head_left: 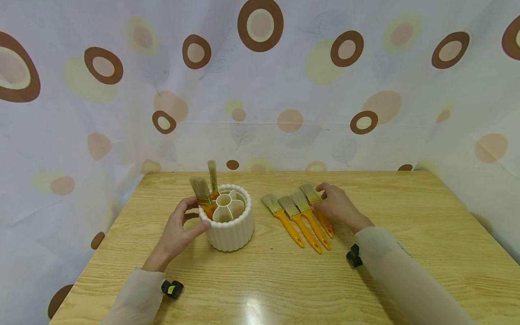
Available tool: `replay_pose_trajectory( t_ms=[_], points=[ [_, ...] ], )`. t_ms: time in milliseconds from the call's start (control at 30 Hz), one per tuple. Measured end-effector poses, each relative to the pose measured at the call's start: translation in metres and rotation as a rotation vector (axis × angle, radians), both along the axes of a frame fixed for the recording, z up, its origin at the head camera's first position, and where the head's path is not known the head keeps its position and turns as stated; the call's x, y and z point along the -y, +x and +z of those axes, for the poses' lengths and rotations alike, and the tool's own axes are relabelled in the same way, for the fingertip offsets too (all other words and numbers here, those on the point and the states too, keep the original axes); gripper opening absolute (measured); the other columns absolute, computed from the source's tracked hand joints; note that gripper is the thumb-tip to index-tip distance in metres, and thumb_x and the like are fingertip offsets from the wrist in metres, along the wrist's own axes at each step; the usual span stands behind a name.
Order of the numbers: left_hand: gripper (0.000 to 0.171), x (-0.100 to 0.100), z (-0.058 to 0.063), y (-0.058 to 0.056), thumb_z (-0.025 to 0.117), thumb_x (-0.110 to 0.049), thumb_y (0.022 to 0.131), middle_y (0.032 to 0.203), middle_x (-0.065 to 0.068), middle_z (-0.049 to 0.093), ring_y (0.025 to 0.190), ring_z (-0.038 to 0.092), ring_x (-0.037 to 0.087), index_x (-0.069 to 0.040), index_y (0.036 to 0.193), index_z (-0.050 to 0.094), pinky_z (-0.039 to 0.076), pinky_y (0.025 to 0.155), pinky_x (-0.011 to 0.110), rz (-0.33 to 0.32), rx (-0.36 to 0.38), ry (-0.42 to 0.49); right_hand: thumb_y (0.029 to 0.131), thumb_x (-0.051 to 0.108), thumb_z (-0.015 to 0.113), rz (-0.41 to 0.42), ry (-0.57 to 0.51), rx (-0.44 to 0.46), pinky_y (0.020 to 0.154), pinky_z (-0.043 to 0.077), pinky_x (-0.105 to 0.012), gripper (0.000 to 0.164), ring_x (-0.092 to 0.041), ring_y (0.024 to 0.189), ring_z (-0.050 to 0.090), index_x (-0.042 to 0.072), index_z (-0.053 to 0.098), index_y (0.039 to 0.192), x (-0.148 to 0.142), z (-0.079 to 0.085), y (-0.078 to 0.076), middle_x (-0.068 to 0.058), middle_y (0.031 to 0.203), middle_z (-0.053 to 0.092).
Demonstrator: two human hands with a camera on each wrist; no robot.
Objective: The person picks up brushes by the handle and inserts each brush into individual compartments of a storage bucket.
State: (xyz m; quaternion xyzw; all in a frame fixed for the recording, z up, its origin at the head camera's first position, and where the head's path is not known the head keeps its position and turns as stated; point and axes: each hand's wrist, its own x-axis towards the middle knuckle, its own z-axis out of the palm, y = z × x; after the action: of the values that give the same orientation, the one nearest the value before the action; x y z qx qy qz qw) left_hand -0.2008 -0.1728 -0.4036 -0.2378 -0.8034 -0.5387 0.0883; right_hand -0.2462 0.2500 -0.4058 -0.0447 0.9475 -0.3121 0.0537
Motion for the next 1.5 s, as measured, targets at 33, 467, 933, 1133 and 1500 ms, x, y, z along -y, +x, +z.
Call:
replay_pose_trajectory(
  t_ms=[33, 467, 933, 1133, 1500],
  points=[
    [0.056, 0.0, 0.0, 0.0, 0.069, -0.01, 0.086, 0.133, 0.01, 0.049, 0.116, 0.047, 0.024, -0.004, 0.136, 0.044, 0.042, 0.096, 0.052, 0.001, 0.0, 0.0, 0.092, 0.019, 0.063, 0.0, 0.0, 0.008, 0.077, 0.051, -0.045, 0.052, -0.037, 0.1, 0.056, 0.0, 0.043, 0.136, 0.0, 0.0, 0.0, -0.026, 0.121, 0.051],
    [0.057, -0.001, 0.001, 0.001, 0.069, -0.01, 0.087, 0.134, 0.011, 0.048, 0.118, 0.046, 0.025, -0.004, 0.137, 0.042, 0.041, 0.097, 0.053, 0.008, 0.016, -0.018, 0.089, 0.015, 0.066, 0.023, 0.022, 0.042, 0.077, 0.052, -0.045, 0.053, -0.034, 0.095, 0.058, 0.0, 0.044, 0.135, 0.0, -0.003, 0.001, -0.025, 0.116, 0.055],
    [0.056, -0.004, 0.009, 0.007, 0.068, -0.007, 0.087, 0.134, 0.014, 0.047, 0.119, 0.046, 0.029, -0.001, 0.136, 0.042, 0.04, 0.097, 0.054, -0.003, 0.024, -0.013, 0.089, 0.01, 0.062, 0.05, 0.077, 0.044, 0.077, 0.05, -0.045, 0.045, -0.034, 0.095, 0.057, -0.004, 0.047, 0.129, -0.001, -0.003, 0.001, -0.025, 0.112, 0.057],
    [0.056, -0.006, 0.014, 0.009, 0.068, -0.007, 0.087, 0.133, 0.016, 0.047, 0.118, 0.046, 0.031, 0.001, 0.135, 0.042, 0.04, 0.097, 0.055, -0.009, 0.022, -0.007, 0.088, 0.008, 0.061, 0.056, 0.081, 0.043, 0.077, 0.05, -0.045, 0.045, -0.033, 0.093, 0.057, -0.004, 0.048, 0.129, -0.002, -0.002, 0.001, -0.025, 0.112, 0.056],
    [0.055, -0.001, 0.0, 0.001, 0.069, -0.007, 0.086, 0.132, 0.013, 0.045, 0.119, 0.045, 0.027, -0.001, 0.133, 0.041, 0.04, 0.098, 0.053, -0.009, 0.021, 0.024, 0.087, 0.007, 0.062, 0.067, 0.106, 0.035, 0.076, 0.05, -0.044, 0.044, -0.032, 0.092, 0.056, -0.004, 0.049, 0.128, -0.005, -0.001, 0.002, -0.024, 0.109, 0.057]
  ],
)
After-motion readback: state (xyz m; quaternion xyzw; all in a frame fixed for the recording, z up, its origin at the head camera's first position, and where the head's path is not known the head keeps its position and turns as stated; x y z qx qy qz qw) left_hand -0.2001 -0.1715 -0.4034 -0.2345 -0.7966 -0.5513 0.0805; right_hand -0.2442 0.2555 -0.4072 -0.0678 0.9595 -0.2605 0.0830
